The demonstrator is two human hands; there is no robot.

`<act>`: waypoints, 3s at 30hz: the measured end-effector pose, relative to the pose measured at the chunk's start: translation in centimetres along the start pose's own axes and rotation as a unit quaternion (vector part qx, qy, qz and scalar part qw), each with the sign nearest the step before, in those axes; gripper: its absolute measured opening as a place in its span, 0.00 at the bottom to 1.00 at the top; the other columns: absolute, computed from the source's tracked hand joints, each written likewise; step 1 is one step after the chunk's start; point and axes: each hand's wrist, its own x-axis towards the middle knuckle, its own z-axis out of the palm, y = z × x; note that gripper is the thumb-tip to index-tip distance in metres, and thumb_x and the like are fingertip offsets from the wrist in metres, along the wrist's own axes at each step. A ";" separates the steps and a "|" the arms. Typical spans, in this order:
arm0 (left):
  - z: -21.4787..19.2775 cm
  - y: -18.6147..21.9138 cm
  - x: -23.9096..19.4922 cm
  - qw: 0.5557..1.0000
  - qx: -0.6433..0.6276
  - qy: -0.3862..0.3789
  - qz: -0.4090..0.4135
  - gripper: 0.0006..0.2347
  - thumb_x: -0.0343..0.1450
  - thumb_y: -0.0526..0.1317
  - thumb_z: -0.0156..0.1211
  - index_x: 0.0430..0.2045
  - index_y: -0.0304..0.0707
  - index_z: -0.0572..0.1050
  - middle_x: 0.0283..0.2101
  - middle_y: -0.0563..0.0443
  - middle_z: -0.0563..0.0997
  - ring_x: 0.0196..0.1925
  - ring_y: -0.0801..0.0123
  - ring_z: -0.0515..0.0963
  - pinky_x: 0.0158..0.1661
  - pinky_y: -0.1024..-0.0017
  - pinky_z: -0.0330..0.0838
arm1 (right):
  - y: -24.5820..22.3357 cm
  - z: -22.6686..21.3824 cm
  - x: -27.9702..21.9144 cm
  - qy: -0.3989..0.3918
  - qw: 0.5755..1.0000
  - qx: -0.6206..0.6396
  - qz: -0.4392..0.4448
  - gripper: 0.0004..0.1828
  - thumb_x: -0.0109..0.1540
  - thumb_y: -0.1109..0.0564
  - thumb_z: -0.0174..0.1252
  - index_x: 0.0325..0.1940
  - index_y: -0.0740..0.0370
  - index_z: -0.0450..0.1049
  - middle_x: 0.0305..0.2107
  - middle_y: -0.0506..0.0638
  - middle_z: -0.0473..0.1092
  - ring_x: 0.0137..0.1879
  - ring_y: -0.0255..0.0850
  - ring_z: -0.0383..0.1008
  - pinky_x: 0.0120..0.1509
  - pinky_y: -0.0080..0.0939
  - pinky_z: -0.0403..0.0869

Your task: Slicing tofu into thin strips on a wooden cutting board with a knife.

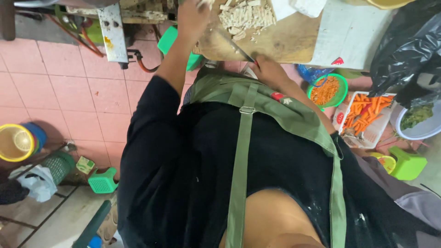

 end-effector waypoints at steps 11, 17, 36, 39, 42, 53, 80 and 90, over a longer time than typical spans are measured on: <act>-0.8 6.8 -6.3 0.998 0.058 0.018 -0.007 0.18 0.63 0.38 0.70 0.46 0.39 0.76 0.48 0.39 0.76 0.51 0.44 0.74 0.50 0.54 0.73 | -1.0 -0.1 0.8 0.059 0.995 -0.061 0.045 0.21 0.74 0.45 0.49 0.48 0.68 0.65 0.34 0.70 0.74 0.42 0.71 0.74 0.46 0.67 0.71; -0.9 6.3 -7.0 0.978 0.159 -0.110 0.078 0.14 0.69 0.35 0.62 0.49 0.46 0.77 0.49 0.51 0.74 0.53 0.55 0.72 0.49 0.59 0.73 | -1.3 -0.1 0.8 0.041 0.995 -0.085 0.045 0.20 0.75 0.45 0.46 0.49 0.68 0.63 0.32 0.71 0.74 0.40 0.70 0.75 0.44 0.68 0.72; 0.0 6.3 -7.4 0.979 0.146 -0.124 0.062 0.20 0.67 0.37 0.64 0.55 0.39 0.74 0.51 0.47 0.73 0.53 0.51 0.69 0.54 0.63 0.70 | -2.9 0.7 0.5 0.008 0.990 -0.078 0.113 0.22 0.72 0.45 0.47 0.52 0.69 0.63 0.35 0.74 0.74 0.42 0.72 0.75 0.46 0.69 0.72; 0.1 6.2 -7.7 0.979 0.142 -0.129 0.066 0.19 0.67 0.38 0.64 0.54 0.38 0.73 0.53 0.46 0.72 0.54 0.51 0.69 0.54 0.62 0.69 | -2.9 1.1 0.8 0.020 0.991 -0.068 0.110 0.21 0.72 0.46 0.47 0.51 0.69 0.63 0.34 0.72 0.74 0.42 0.71 0.76 0.46 0.68 0.72; -0.1 6.2 -7.8 0.983 0.130 -0.110 0.064 0.18 0.69 0.39 0.65 0.53 0.35 0.73 0.55 0.45 0.72 0.54 0.50 0.69 0.55 0.61 0.68 | -3.4 0.6 0.6 0.026 0.992 -0.070 0.103 0.20 0.73 0.45 0.48 0.49 0.68 0.64 0.34 0.71 0.75 0.42 0.70 0.76 0.47 0.68 0.73; -0.7 5.7 -8.1 0.990 0.084 -0.108 0.032 0.16 0.68 0.36 0.61 0.49 0.34 0.73 0.55 0.43 0.72 0.57 0.48 0.70 0.53 0.57 0.69 | -3.5 1.0 1.1 0.035 0.990 -0.106 0.089 0.19 0.73 0.45 0.49 0.48 0.67 0.64 0.34 0.70 0.75 0.41 0.69 0.77 0.45 0.66 0.74; -0.6 5.7 -7.9 0.994 0.075 -0.073 0.034 0.13 0.69 0.35 0.65 0.46 0.36 0.75 0.53 0.45 0.74 0.55 0.47 0.72 0.53 0.54 0.70 | -4.3 0.4 0.0 -0.002 0.992 -0.077 0.095 0.22 0.72 0.45 0.49 0.50 0.70 0.63 0.34 0.72 0.74 0.42 0.71 0.76 0.45 0.68 0.72; -0.5 5.2 -8.2 0.996 0.050 -0.074 0.030 0.13 0.70 0.34 0.64 0.48 0.36 0.75 0.56 0.47 0.73 0.59 0.50 0.72 0.55 0.54 0.72 | -4.4 0.5 0.4 0.052 0.994 -0.060 0.076 0.20 0.72 0.45 0.49 0.52 0.68 0.64 0.35 0.71 0.75 0.43 0.69 0.77 0.47 0.66 0.73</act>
